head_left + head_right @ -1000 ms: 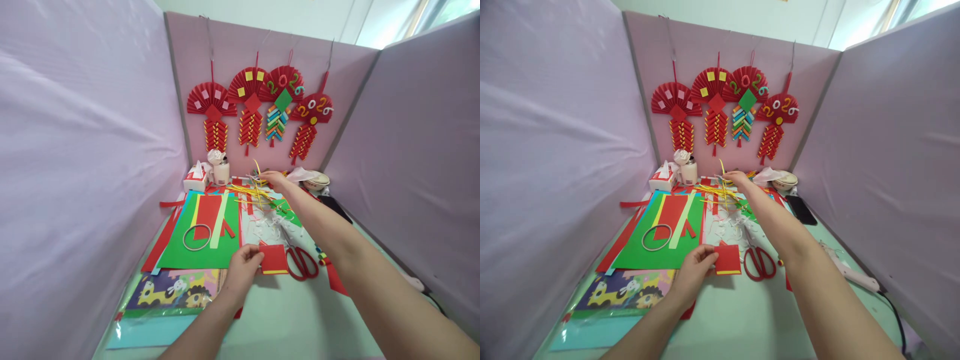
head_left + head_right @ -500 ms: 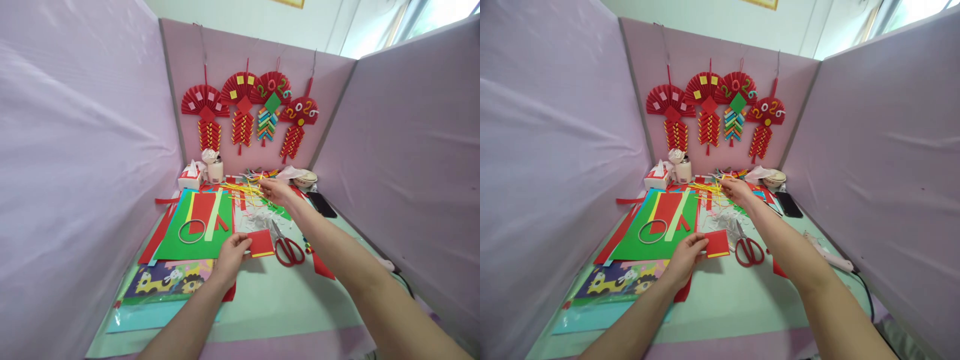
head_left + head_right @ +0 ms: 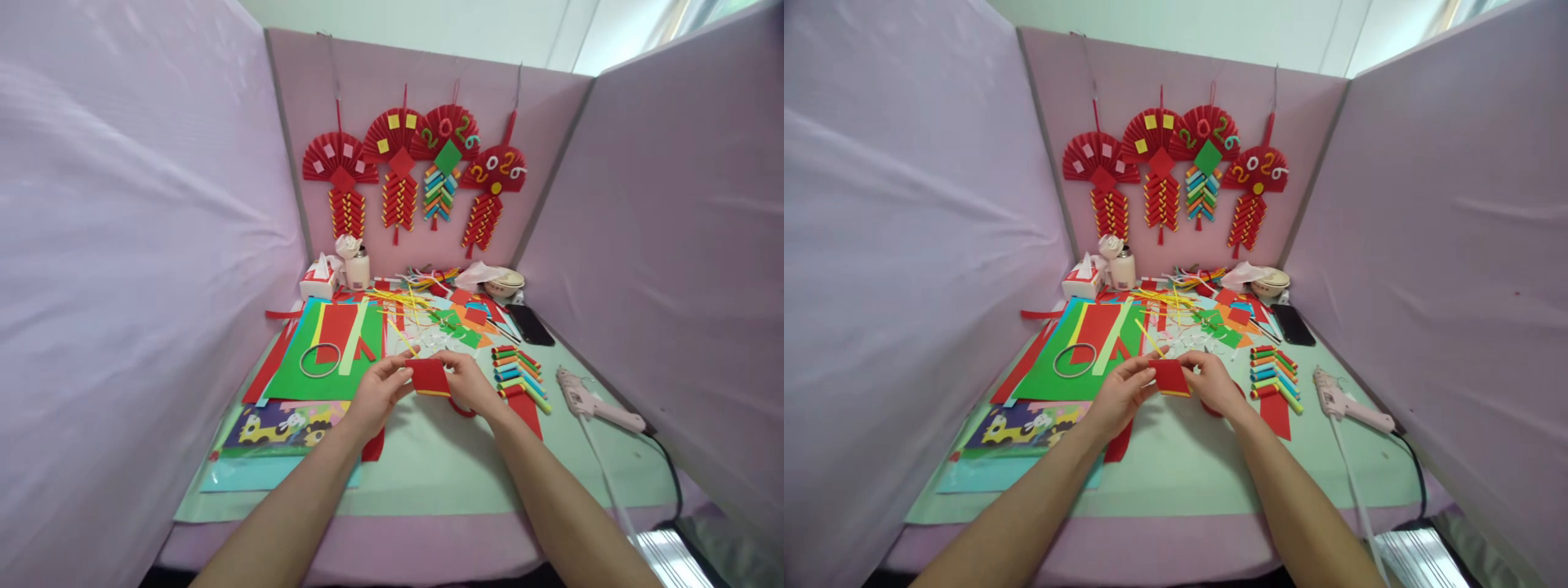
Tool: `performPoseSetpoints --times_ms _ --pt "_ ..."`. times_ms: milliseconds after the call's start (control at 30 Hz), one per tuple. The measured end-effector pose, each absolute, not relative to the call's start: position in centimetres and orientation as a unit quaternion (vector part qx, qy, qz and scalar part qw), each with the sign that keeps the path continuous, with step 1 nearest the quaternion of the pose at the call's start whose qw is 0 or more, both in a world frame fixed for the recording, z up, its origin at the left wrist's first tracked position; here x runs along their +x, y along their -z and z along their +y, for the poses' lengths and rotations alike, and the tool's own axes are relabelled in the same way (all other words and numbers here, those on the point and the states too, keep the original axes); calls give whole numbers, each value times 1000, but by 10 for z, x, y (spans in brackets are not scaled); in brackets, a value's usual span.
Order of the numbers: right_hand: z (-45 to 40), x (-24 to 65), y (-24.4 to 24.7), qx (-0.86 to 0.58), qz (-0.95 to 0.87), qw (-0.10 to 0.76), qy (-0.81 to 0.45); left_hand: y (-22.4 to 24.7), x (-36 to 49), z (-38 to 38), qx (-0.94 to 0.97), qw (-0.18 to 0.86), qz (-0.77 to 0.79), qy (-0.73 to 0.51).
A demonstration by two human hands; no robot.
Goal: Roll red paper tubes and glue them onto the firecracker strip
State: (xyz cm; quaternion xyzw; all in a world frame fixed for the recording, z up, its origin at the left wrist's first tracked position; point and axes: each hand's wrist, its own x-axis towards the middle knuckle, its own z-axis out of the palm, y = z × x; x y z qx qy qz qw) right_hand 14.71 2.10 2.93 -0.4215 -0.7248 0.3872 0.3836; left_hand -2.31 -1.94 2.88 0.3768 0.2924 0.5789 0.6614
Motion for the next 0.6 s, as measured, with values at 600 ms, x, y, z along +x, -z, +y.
performPoseSetpoints --times_ms 600 --pt "24 153 -19 -468 -751 347 -311 -31 -37 -12 317 625 266 -662"
